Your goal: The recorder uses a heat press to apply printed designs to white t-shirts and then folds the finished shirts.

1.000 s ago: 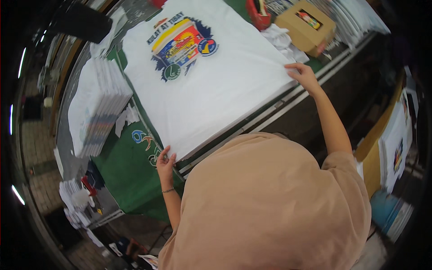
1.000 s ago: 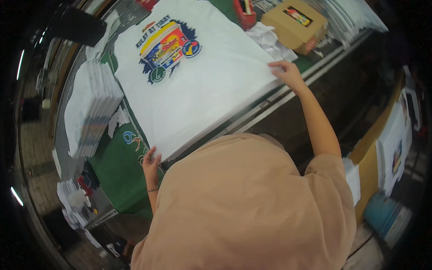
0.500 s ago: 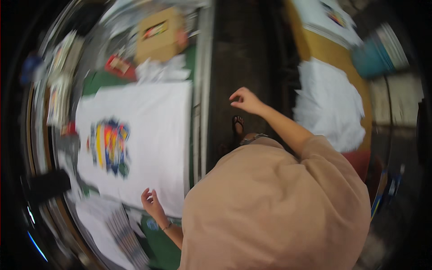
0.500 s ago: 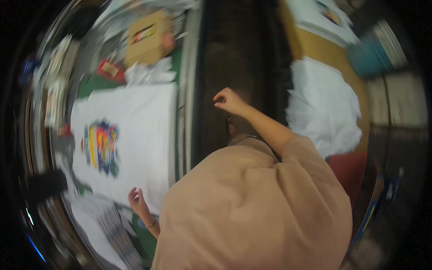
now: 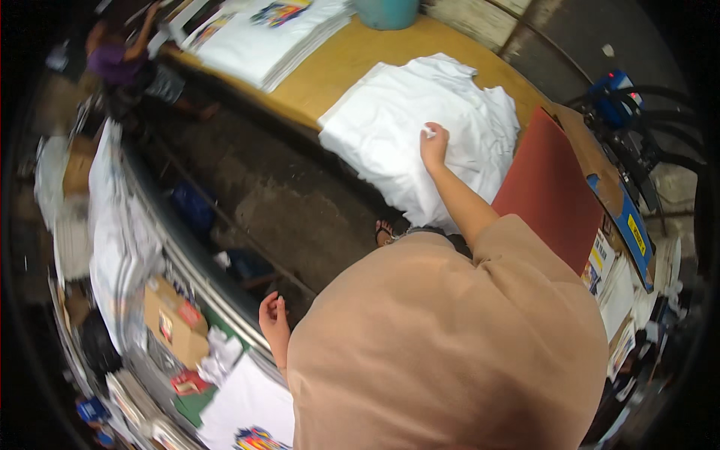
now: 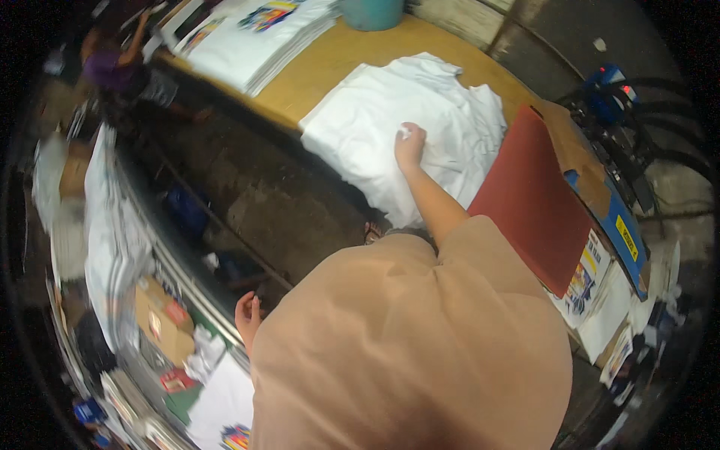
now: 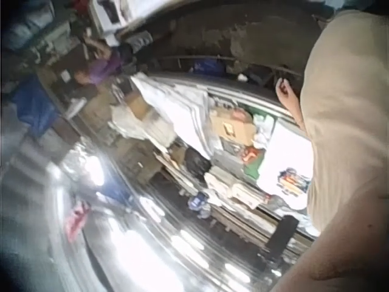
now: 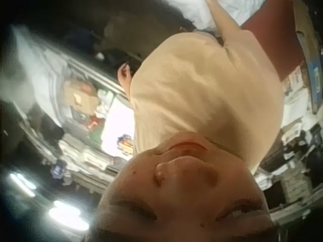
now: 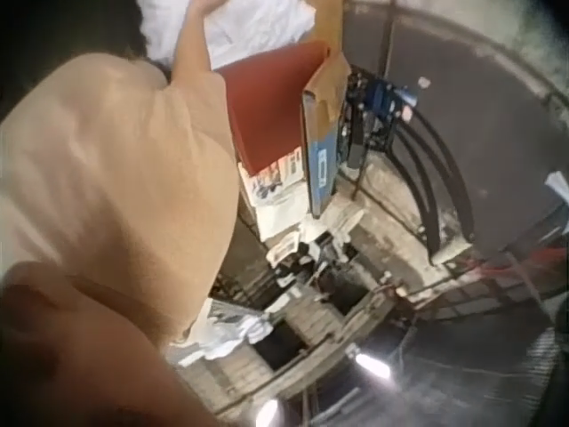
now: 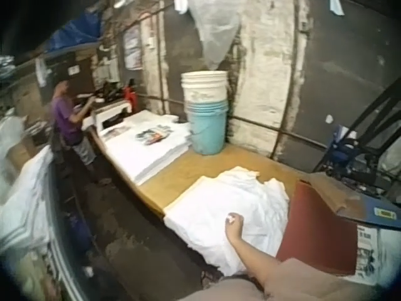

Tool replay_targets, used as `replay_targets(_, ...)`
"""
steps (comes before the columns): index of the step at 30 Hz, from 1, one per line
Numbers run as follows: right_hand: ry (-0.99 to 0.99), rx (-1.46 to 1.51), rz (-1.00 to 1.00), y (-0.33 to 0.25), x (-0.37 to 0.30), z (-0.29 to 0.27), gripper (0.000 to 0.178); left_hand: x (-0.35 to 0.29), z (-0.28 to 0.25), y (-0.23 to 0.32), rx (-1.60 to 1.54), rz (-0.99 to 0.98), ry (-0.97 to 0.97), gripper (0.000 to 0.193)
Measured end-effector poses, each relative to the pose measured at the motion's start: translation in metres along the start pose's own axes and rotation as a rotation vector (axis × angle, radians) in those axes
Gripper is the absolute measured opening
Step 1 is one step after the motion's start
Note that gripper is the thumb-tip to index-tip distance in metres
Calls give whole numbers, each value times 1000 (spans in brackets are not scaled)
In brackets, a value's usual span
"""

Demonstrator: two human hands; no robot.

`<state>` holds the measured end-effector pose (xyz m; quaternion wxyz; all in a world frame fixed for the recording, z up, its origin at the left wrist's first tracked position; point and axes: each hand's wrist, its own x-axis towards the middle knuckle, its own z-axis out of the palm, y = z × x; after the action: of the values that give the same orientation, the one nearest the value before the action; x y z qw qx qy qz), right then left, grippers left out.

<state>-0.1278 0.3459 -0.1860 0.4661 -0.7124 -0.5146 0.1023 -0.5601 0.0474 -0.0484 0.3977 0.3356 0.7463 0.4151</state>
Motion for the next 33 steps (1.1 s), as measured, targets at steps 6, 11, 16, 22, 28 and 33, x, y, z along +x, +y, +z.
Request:
replay_targets(6, 735, -379, 712, 81, 73, -51, 28, 134, 119, 80, 94, 225, -356, 23)
replay_targets(11, 776, -483, 782, 144, 73, -75, 29, 223, 214, 138, 118, 366, -633, 21)
replay_targets(16, 792, -546, 686, 163, 55, -73, 19, 317, 315, 171, 209, 352, -803, 23)
replay_targets(22, 767, -649, 665, 104, 54, -79, 16, 429, 458, 183, 349, 509, -832, 32)
replay_targets(28, 747, -452, 591, 2, 35, -63, 17, 495, 595, 186, 539, 662, -746, 39)
replay_targets(33, 800, -263, 542, -62, -3, -73, 14, 495, 630, 183, 938, 1010, -756, 33)
